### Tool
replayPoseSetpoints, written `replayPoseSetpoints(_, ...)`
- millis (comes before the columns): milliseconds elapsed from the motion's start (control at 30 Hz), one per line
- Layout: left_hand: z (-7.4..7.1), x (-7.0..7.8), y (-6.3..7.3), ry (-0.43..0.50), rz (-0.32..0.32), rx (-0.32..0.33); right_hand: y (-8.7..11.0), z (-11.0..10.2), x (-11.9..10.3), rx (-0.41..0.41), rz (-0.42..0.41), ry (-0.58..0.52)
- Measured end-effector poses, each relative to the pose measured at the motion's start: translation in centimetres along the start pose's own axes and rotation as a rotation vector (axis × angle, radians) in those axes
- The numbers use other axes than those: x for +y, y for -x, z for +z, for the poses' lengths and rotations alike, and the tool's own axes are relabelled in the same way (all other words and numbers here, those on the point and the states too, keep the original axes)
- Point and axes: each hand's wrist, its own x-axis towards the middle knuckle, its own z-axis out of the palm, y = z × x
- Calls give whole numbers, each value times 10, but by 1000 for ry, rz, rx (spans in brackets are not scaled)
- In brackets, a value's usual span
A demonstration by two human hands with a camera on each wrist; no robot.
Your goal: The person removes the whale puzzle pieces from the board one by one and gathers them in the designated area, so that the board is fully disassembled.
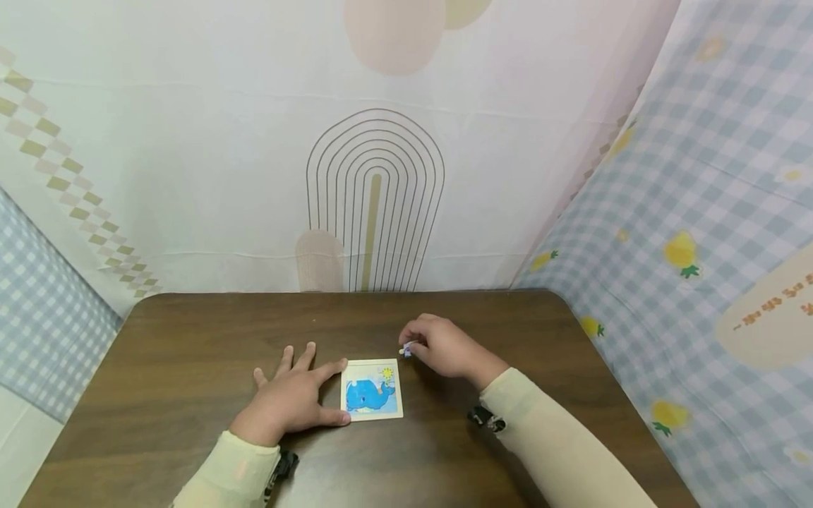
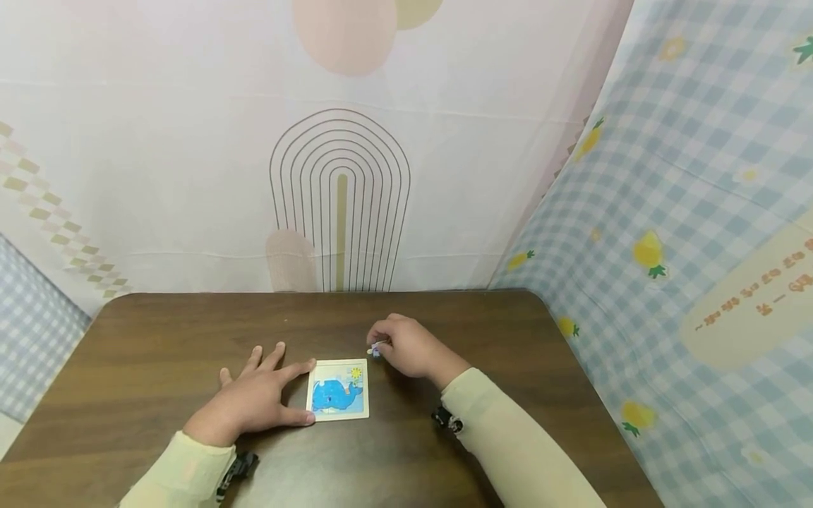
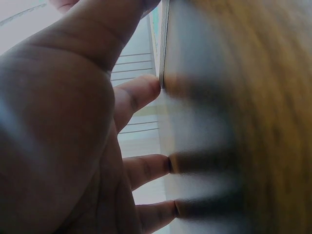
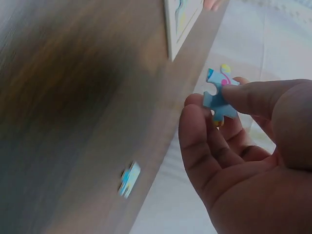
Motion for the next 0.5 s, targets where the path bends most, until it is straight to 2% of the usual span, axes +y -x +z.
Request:
replayPoseSetpoints(333, -1, -1, -1, 3, 7, 3, 7, -14, 42, 11, 189, -113)
replayPoseSetpoints(500, 0, 0, 0, 4, 10, 3, 10, -19, 63, 34, 270, -235)
